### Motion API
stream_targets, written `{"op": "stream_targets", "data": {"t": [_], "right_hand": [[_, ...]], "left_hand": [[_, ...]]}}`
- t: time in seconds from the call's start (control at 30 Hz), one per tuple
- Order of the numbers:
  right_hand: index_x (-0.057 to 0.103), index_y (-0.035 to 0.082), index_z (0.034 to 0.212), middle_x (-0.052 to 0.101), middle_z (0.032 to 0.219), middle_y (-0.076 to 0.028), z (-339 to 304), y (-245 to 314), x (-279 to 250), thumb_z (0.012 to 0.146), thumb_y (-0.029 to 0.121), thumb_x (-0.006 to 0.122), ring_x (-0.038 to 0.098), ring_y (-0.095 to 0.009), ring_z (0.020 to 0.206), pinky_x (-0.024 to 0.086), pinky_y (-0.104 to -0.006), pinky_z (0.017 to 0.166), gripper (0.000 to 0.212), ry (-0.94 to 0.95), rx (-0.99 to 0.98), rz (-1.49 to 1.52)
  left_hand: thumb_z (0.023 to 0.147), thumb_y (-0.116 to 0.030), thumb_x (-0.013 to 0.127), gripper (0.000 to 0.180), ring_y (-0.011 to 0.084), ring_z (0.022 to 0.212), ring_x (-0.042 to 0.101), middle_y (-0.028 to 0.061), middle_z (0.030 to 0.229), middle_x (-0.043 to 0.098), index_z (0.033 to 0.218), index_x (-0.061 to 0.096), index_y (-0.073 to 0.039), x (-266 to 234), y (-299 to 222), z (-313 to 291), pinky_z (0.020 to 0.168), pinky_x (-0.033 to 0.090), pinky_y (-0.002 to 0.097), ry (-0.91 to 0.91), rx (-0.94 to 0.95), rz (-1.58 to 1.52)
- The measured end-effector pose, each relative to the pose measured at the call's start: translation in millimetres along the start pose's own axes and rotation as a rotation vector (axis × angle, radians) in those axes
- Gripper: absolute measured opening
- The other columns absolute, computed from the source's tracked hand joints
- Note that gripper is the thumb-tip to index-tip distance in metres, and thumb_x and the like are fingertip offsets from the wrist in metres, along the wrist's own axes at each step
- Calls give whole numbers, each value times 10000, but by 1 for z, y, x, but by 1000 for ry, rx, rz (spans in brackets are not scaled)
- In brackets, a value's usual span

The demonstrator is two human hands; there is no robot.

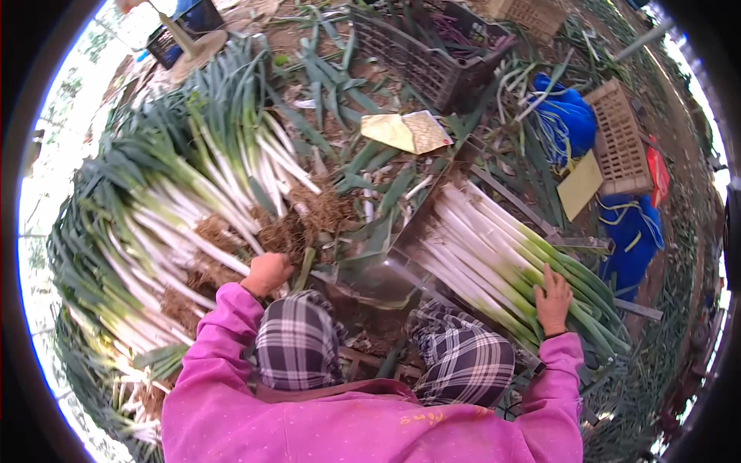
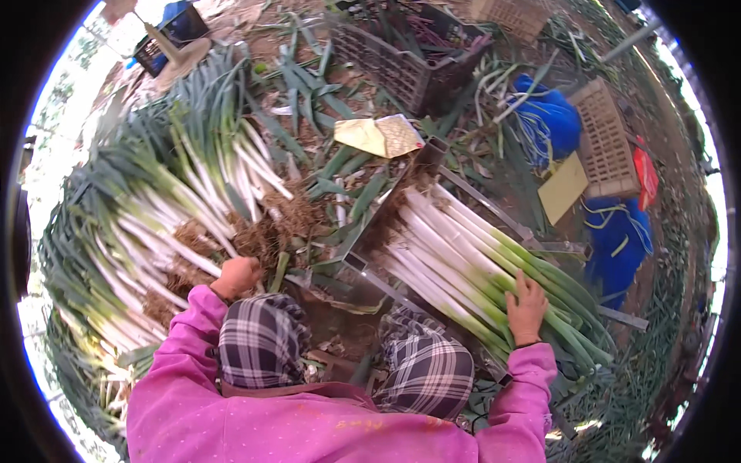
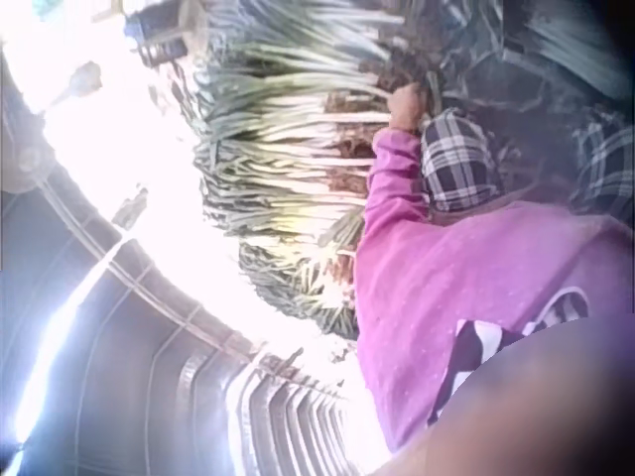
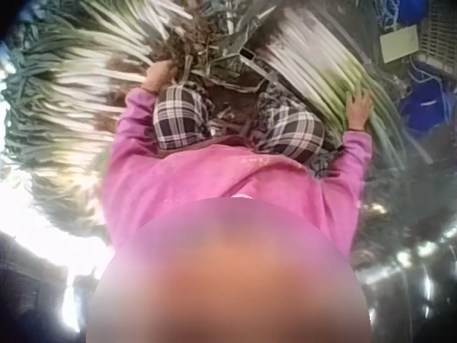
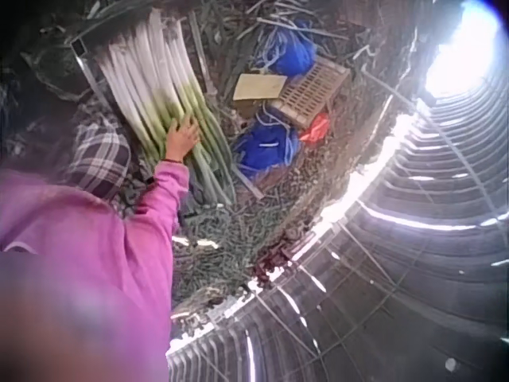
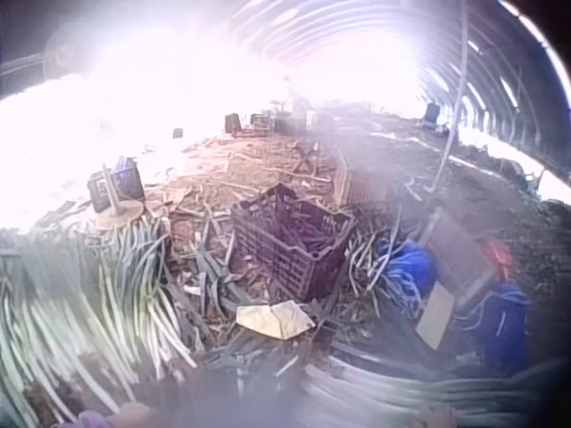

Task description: The person picks up leeks from a pile, shakes them, and places them into a metal frame. They then align the leeks and use a blade to trim the roots before setting the vegetables aside.

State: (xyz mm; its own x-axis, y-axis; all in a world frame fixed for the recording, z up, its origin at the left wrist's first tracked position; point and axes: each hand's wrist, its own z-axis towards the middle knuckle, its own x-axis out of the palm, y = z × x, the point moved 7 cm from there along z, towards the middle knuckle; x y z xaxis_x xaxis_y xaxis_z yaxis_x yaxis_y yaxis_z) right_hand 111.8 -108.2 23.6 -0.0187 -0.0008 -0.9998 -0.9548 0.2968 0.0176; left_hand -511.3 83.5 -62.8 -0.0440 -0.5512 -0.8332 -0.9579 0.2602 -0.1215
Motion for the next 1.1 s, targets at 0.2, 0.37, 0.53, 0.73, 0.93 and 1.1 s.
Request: {"op": "stream_targets", "data": {"t": [0.2, 0.37, 0.53, 0.73, 0.93, 1.1], "right_hand": [[497, 221, 1371, 471, 1370, -130, -9, 21, -25, 817, 249, 654, 454, -324, 1211, 354, -506, 989, 576, 68, -4, -127], [552, 152, 1310, 529, 1316, -201, 61, -7, 3, 871, 407, 607, 481, -369, 1214, 380, -404, 1029, 510, 144, -41, 227], [312, 221, 1488, 110, 1582, -146, 70, 47, 32, 805, 707, 521, 98, -336, 1459, 259, -627, 1076, 864, 553, 164, 33], [304, 227, 1491, 97, 1588, -128, 63, 39, 30, 785, 744, 499, 101, -323, 1461, 310, -610, 1056, 897, 508, 206, -10], [319, 227, 1484, 111, 1584, -131, 61, 29, 30, 777, 758, 487, 84, -322, 1463, 316, -604, 1054, 900, 506, 217, 10], [446, 140, 1410, 246, 1526, -215, 65, 23, 28, 784, 607, 621, 241, -398, 1400, 339, -485, 1068, 800, 376, 166, 90]], "left_hand": [[834, -147, 627, 79, 311, 680, 632, 99, 703, 601, 796, 602, -82, -218, -233, 36, 560, 486, 397, -678, 787, -172], [833, -139, 581, 145, 299, 823, 675, 85, 869, 687, 894, 703, -89, -185, -423, 108, 690, 546, 405, -252, 894, 217], [818, -181, 602, 201, 290, 929, 683, 135, 985, 706, 931, 737, -83, -98, -446, 187, 794, 543, 423, -73, 643, 292], [854, -148, 579, 150, 397, 856, 643, 198, 885, 669, 969, 627, -64, -144, -434, 188, 724, 522, 463, -202, 648, -191], [860, -66, 541, 100, 320, 780, 653, 123, 867, 653, 937, 599, -92, -300, -365, 143, 682, 513, 439, -947, 671, -284], [691, -64, 678, 219, 272, 681, 622, 111, 753, 620, 903, 632, -38, -267, -368, 140, 593, 504, 399, -683, 637, 178]]}}
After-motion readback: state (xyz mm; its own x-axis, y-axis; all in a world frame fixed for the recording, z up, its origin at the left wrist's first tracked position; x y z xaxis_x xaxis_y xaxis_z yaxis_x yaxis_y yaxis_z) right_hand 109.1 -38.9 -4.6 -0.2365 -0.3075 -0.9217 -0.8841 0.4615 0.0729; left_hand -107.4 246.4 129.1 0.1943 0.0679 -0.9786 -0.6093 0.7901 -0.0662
